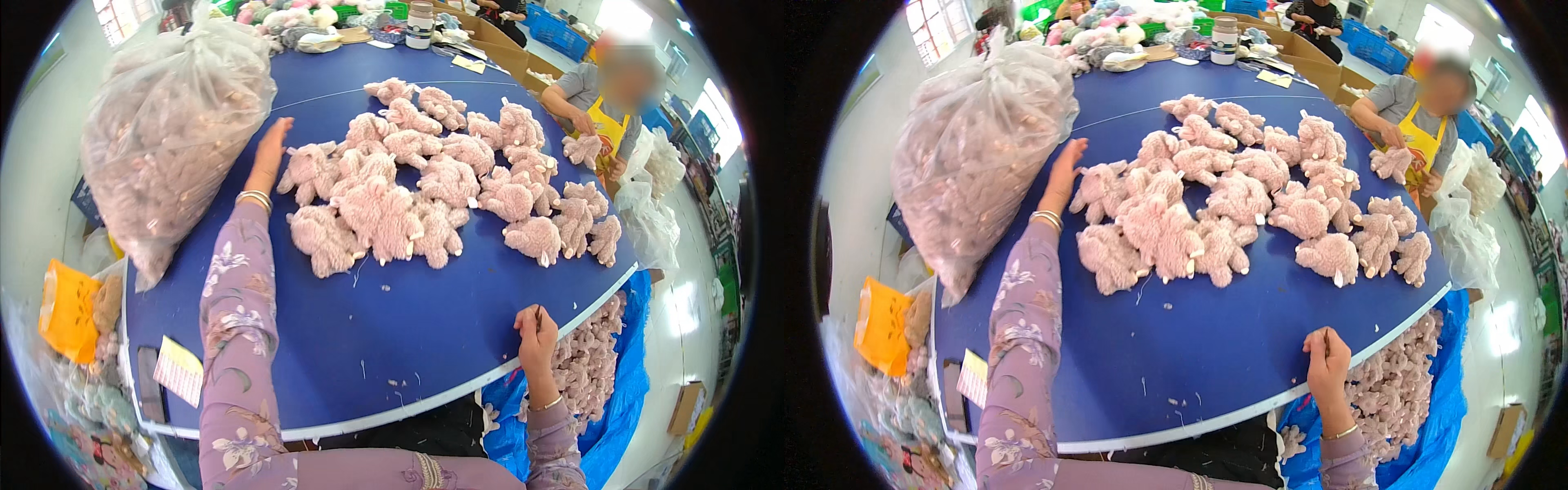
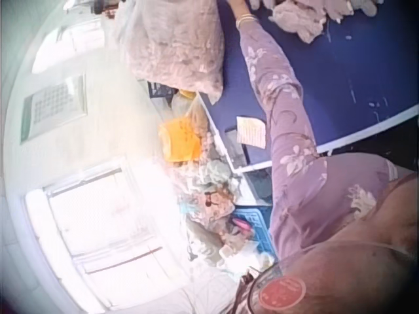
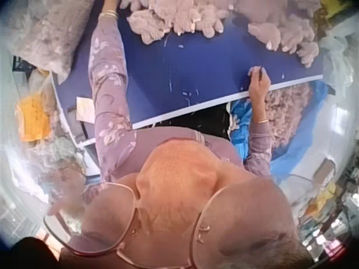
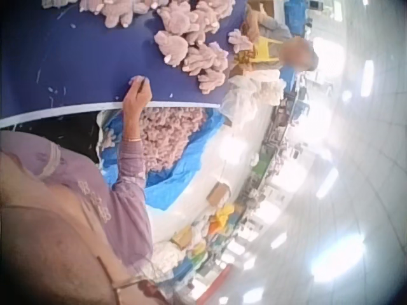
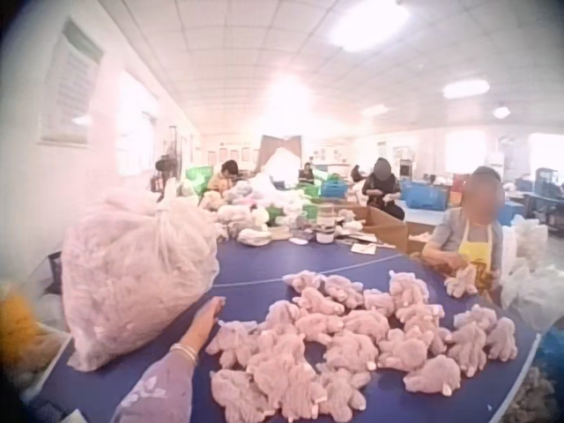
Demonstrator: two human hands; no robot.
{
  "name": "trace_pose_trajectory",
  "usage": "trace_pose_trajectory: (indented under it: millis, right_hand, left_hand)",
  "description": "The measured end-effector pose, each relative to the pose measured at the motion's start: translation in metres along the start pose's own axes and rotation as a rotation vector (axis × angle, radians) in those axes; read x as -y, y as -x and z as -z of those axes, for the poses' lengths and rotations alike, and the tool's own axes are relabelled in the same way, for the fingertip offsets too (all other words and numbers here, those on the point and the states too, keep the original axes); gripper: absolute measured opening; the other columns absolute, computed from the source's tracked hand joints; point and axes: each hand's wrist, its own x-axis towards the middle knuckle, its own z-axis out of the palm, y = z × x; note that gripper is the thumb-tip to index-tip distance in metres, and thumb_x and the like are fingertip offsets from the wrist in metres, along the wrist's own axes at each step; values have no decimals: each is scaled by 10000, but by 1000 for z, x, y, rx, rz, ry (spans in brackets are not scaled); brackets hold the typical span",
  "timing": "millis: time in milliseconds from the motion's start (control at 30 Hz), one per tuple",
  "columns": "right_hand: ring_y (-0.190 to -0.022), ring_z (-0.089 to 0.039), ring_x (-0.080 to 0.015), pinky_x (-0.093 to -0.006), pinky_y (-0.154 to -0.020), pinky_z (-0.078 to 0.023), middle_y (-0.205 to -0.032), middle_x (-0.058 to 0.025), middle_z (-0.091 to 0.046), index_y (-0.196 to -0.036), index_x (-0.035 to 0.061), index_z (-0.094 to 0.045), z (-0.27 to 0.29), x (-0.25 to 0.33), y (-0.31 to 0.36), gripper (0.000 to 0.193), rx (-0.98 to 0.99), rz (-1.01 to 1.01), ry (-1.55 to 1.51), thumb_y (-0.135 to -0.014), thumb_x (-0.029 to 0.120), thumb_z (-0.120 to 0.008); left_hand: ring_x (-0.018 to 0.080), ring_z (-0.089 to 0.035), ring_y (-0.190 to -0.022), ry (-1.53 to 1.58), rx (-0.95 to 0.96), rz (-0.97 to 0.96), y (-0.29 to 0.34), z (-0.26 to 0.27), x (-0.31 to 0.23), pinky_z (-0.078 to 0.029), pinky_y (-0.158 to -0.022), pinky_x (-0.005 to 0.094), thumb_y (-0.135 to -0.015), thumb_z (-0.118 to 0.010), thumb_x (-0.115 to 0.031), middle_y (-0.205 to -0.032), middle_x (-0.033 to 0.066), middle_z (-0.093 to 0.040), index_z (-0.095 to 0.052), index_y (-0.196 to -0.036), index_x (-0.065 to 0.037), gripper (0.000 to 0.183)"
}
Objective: The person uses scissors to trim loose threads and excess fabric from small pink stuffed animals on a blue table. They handle each toy one at a time, rotate it to access different sides, and place finished units into a blue bag.
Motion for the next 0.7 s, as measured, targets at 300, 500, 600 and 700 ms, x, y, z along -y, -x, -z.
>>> trace_pose_trajectory:
  millis: [300, 500, 600, 700]
  right_hand:
    - [-589, -438, -50, -201, -528, -338, -687, -5, -506, -819, 6, -523, -1, 5, 2, 55, 5, 26, 127, -863, 19, -553]
    - [-600, -399, -11, -179, -516, -305, -789, 30, -512, -1043, 18, -479, -4, 0, 4, 370, 25, -35, 40, -751, 66, -700]
    - [-616, -406, -6, -167, -528, -314, -818, 32, -527, -1047, 16, -486, -4, -5, 5, 395, -25, -41, -8, -738, 90, -721]
    - [-616, -409, -10, -172, -525, -322, -821, 30, -525, -1034, 15, -493, -1, -6, 5, 375, -3, -87, 13, -742, 94, -715]
  left_hand:
    - [316, -440, -1230, -316, 676, -560, 82, -131, -12, -318, -1065, 394, -931, -545, -325, -1309, 189, -499, -630, -1172, -68, 362]
    - [344, -450, -1179, -383, 680, -683, 169, -155, -36, -346, -1020, 433, -897, -571, -289, -1277, 196, -495, -585, -1147, -48, 348]
    - [305, -506, -1083, -276, 776, -715, 169, -155, -60, -369, -995, 423, -841, -599, -220, -1176, 152, -554, -593, -1098, -43, 313]
    - [295, -545, -1002, -268, 384, -827, 108, -155, -61, -428, -911, 382, -840, -598, -141, -1071, 131, -594, -603, -1050, -46, 231]
